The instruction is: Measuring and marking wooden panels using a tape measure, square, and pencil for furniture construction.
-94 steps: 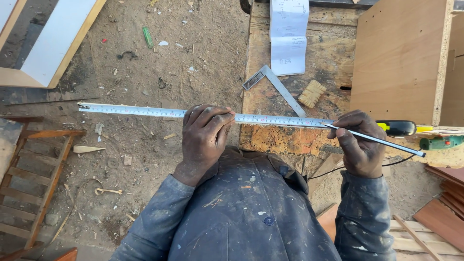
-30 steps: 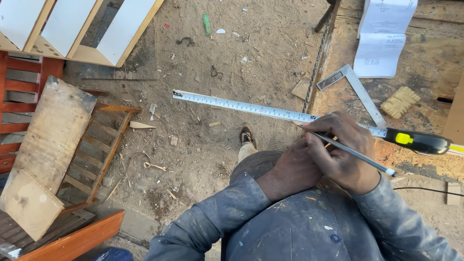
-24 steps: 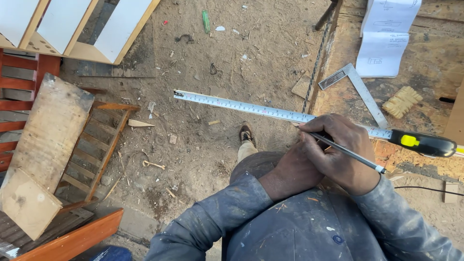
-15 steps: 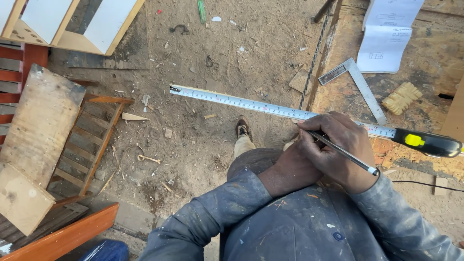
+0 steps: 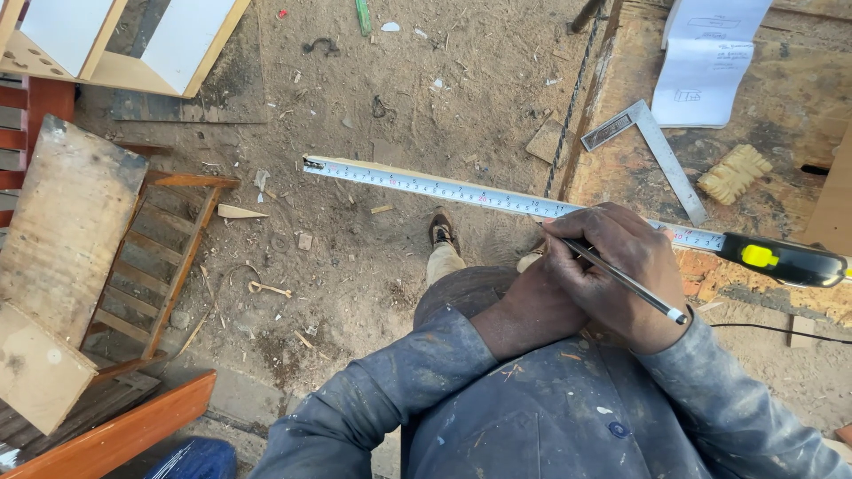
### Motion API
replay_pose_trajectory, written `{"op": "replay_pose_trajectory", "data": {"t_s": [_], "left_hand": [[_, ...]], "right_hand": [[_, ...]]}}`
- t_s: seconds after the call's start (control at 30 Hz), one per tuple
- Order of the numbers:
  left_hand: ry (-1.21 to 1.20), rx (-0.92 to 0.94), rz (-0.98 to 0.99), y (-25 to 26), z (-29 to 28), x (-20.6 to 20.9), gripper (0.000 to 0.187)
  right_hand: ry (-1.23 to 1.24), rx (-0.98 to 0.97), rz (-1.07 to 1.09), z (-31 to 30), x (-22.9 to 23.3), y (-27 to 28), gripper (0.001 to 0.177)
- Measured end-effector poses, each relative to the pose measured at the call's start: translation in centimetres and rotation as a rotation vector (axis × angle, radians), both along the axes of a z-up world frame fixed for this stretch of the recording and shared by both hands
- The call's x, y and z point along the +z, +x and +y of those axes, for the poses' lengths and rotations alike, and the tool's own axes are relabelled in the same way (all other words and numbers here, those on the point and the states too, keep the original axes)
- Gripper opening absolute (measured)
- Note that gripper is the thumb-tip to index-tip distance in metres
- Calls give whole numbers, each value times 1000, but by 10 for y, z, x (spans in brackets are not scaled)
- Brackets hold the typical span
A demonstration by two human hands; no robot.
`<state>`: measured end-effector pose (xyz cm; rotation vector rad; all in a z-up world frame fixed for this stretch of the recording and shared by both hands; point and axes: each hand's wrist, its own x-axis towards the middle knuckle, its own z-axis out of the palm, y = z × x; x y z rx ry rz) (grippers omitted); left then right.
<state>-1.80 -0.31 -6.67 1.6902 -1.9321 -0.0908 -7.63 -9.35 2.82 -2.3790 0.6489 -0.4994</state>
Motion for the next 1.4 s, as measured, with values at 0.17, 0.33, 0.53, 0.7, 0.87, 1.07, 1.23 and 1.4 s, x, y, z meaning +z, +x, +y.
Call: {"op": "replay_pose_trajectory", "data": {"t_s": [0.17, 0.33, 0.53, 0.7, 0.87, 1.07, 1.23, 1.4], "left_hand": [[-28, 15, -5, 0, 1, 1, 25], [-49, 25, -8, 0, 1, 3, 23], [-78, 39, -13, 1, 2, 4, 21], [-99, 50, -17, 1, 2, 6, 20], [-128, 66, -26, 1, 1, 6, 19], [-156, 81, -35, 2, 2, 8, 19], [-178, 91, -42, 3, 2, 8, 20], [-200, 100, -50, 4, 3, 10, 22]], "right_hand": [[19, 7, 8, -1, 0, -1, 7], [39, 20, 33, -2, -1, -2, 6], [46, 5, 22, -1, -1, -2, 7], [32, 0, 16, -1, -3, -1, 4], [32, -21, 30, 0, -4, -3, 7], [6, -10, 31, 0, -5, -1, 4], [-2, 5, 5, 1, -2, 0, 4], [-3, -6, -9, 1, -4, 0, 5]]}}
